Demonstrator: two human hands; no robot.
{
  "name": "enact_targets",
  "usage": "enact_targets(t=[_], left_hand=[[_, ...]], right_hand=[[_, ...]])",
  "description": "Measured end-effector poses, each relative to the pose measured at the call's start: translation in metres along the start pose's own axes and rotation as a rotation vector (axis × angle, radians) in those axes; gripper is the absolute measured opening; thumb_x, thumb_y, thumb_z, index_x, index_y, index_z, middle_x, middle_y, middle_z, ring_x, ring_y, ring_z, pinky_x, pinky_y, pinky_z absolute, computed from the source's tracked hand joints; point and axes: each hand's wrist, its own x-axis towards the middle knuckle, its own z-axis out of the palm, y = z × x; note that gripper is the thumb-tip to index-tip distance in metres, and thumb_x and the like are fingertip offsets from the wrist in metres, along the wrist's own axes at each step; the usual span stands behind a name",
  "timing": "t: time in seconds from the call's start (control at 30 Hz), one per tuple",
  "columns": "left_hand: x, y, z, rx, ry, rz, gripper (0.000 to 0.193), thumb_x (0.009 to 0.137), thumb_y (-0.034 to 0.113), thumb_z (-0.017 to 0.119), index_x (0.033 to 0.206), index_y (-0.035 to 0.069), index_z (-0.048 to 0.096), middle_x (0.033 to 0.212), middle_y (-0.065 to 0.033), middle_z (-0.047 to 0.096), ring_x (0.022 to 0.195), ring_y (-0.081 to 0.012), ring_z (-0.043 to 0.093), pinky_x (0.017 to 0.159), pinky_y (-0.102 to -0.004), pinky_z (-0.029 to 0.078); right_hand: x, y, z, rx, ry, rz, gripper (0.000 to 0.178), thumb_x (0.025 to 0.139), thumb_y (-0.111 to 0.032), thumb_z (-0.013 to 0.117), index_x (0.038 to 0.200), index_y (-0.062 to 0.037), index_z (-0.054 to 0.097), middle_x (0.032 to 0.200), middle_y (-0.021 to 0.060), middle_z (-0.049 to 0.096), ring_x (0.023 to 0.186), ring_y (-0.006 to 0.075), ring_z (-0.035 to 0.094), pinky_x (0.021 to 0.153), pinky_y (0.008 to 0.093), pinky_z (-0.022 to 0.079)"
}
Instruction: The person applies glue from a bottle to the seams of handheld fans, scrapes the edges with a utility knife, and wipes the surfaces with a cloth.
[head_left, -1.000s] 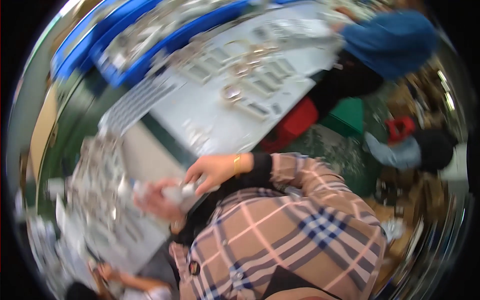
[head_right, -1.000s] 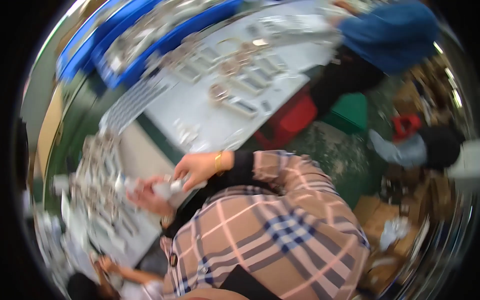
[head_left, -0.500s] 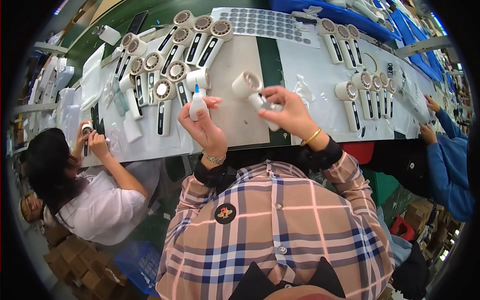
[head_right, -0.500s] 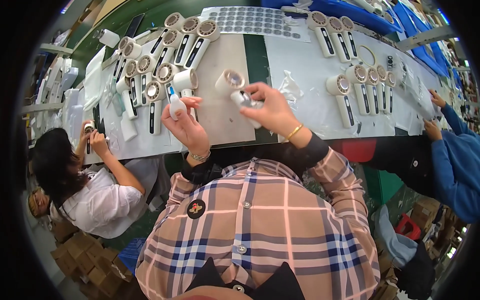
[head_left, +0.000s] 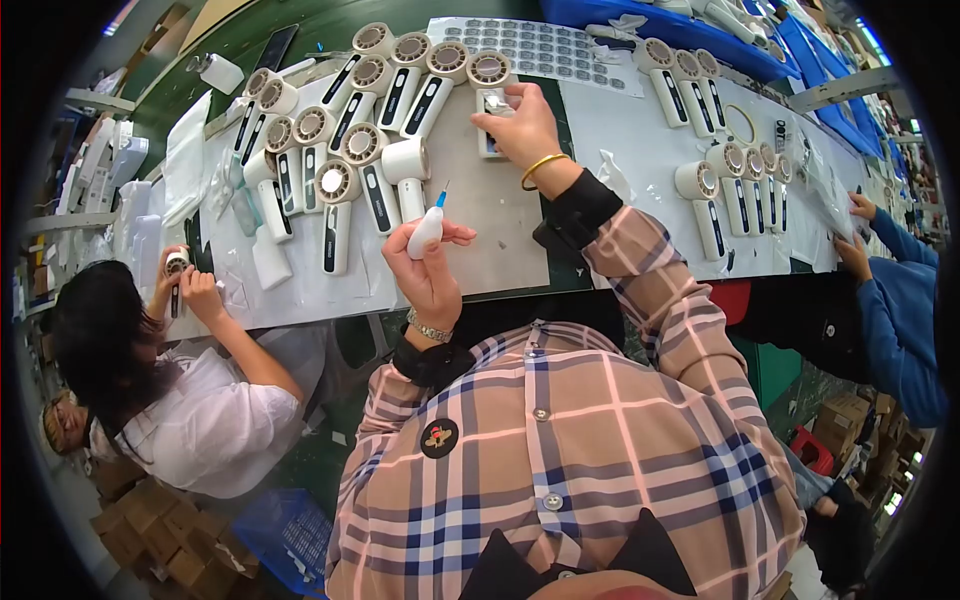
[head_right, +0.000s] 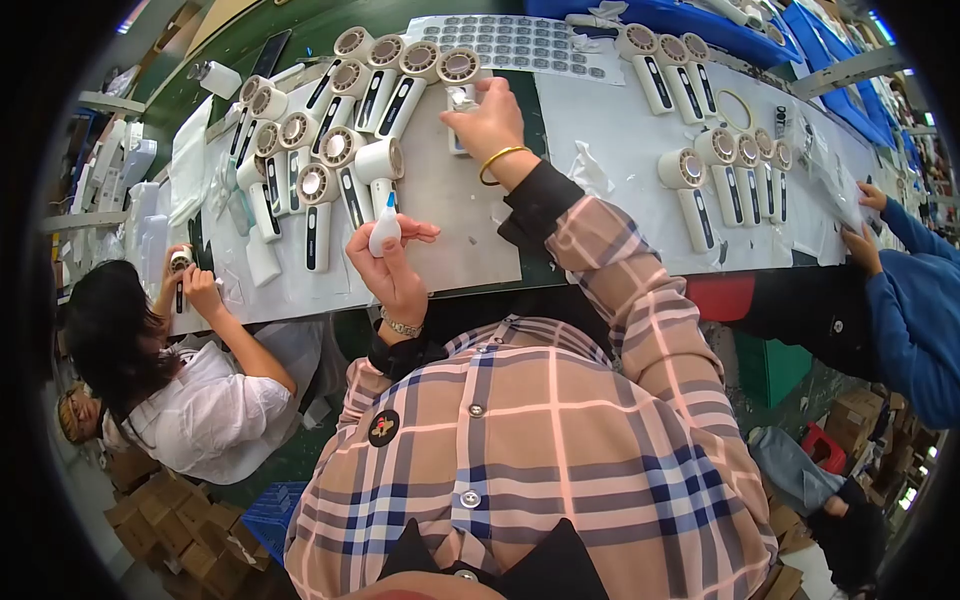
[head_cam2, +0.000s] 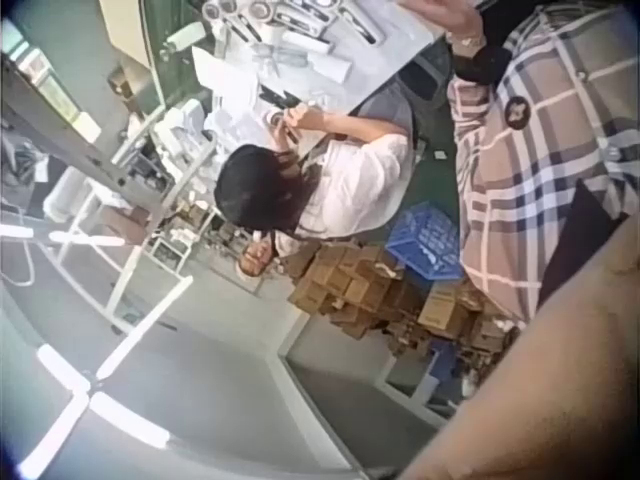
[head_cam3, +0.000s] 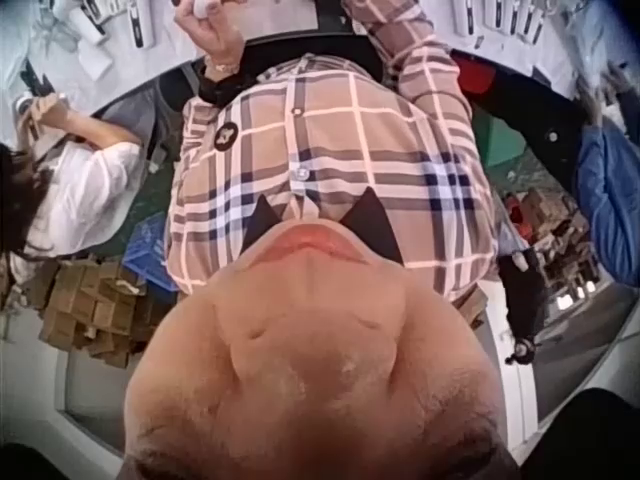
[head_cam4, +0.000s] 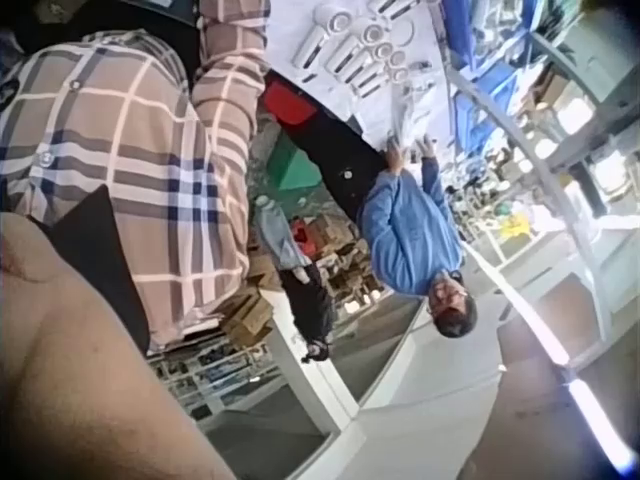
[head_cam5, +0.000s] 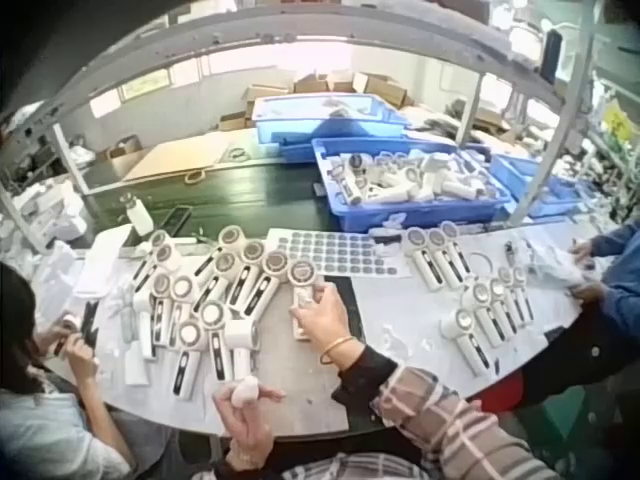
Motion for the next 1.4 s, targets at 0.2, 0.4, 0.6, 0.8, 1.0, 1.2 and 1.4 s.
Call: enact_targets(t=[0.2, 0.4, 0.6, 0.8, 1.0, 1.2, 1.4], left_hand=[[0.010, -0.010, -0.002, 0.086, 0.011, 0.053, 0.028, 0.112, 0.024, 0.044, 0.123, 0.001, 0.034, 0.106, -0.0213, 0.062, 0.087, -0.0290, 0.070, 0.081, -0.0412, 0.060], [0.020, -0.018, -0.002, 0.091, 0.100, 0.028, 0.029, 0.112, 0.023, 0.046, 0.127, 0.001, 0.034, 0.108, -0.0210, 0.063, 0.089, -0.0274, 0.070, 0.083, -0.0407, 0.059], [0.011, -0.003, -0.008, 0.110, 0.119, -0.158, 0.030, 0.109, 0.020, 0.056, 0.128, -0.001, 0.049, 0.111, -0.0161, 0.065, 0.093, -0.0221, 0.066, 0.088, -0.0350, 0.055], [0.018, 0.008, 0.005, -0.482, -0.048, -0.554, 0.025, 0.106, 0.013, 0.060, 0.126, -0.001, 0.059, 0.113, -0.0140, 0.068, 0.094, -0.0208, 0.065, 0.089, -0.0327, 0.053], [0.015, 0.006, 0.024, -0.389, -0.159, -0.595, 0.026, 0.106, 0.014, 0.060, 0.128, -0.002, 0.057, 0.119, -0.0173, 0.068, 0.100, -0.0229, 0.068, 0.090, -0.0333, 0.055], [0.008, -0.004, 0.014, -0.288, -0.153, -0.591, 0.031, 0.107, 0.016, 0.060, 0.131, -0.001, 0.052, 0.121, -0.0192, 0.068, 0.100, -0.0233, 0.070, 0.091, -0.0330, 0.056], [0.006, -0.008, 0.012, -0.306, -0.105, -0.584, 0.031, 0.107, 0.017, 0.060, 0.130, -0.001, 0.050, 0.117, -0.0182, 0.069, 0.097, -0.0226, 0.070, 0.089, -0.0322, 0.057]], right_hand=[[0.008, -0.017, 0.004, 0.399, -0.254, 0.116, 0.071, 0.080, -0.022, 0.088, 0.133, 0.0081, 0.052, 0.102, 0.0144, 0.071, 0.060, 0.0124, 0.065, 0.053, 0.0267, 0.055], [0.007, -0.026, -0.021, 0.452, -0.422, 0.176, 0.075, 0.082, -0.023, 0.087, 0.139, 0.0089, 0.051, 0.105, 0.0146, 0.072, 0.059, 0.0108, 0.063, 0.051, 0.0253, 0.053], [-0.024, 0.000, -0.074, 0.591, -0.323, 0.307, 0.062, 0.092, -0.021, 0.075, 0.142, 0.0079, 0.053, 0.114, 0.0159, 0.069, 0.069, 0.0115, 0.064, 0.058, 0.0278, 0.054], [-0.017, 0.056, -0.088, 0.652, -0.196, 0.226, 0.046, 0.092, -0.012, 0.067, 0.133, 0.0073, 0.058, 0.114, 0.0208, 0.068, 0.079, 0.0233, 0.070, 0.068, 0.0357, 0.058], [-0.043, 0.048, -0.134, 0.168, 0.184, -0.295, 0.042, 0.091, -0.009, 0.069, 0.131, -0.0001, 0.063, 0.117, 0.0160, 0.071, 0.106, 0.0310, 0.067, 0.092, 0.0390, 0.053], [-0.093, 0.084, -0.203, -0.135, 0.386, -0.377, 0.039, 0.087, -0.010, 0.075, 0.125, -0.0058, 0.067, 0.122, 0.0105, 0.070, 0.112, 0.0322, 0.064, 0.099, 0.0407, 0.050], [-0.120, 0.113, -0.236, -0.353, 0.524, -0.222, 0.042, 0.081, -0.010, 0.079, 0.121, -0.0054, 0.065, 0.118, 0.0118, 0.067, 0.112, 0.0336, 0.060, 0.101, 0.0432, 0.047]])
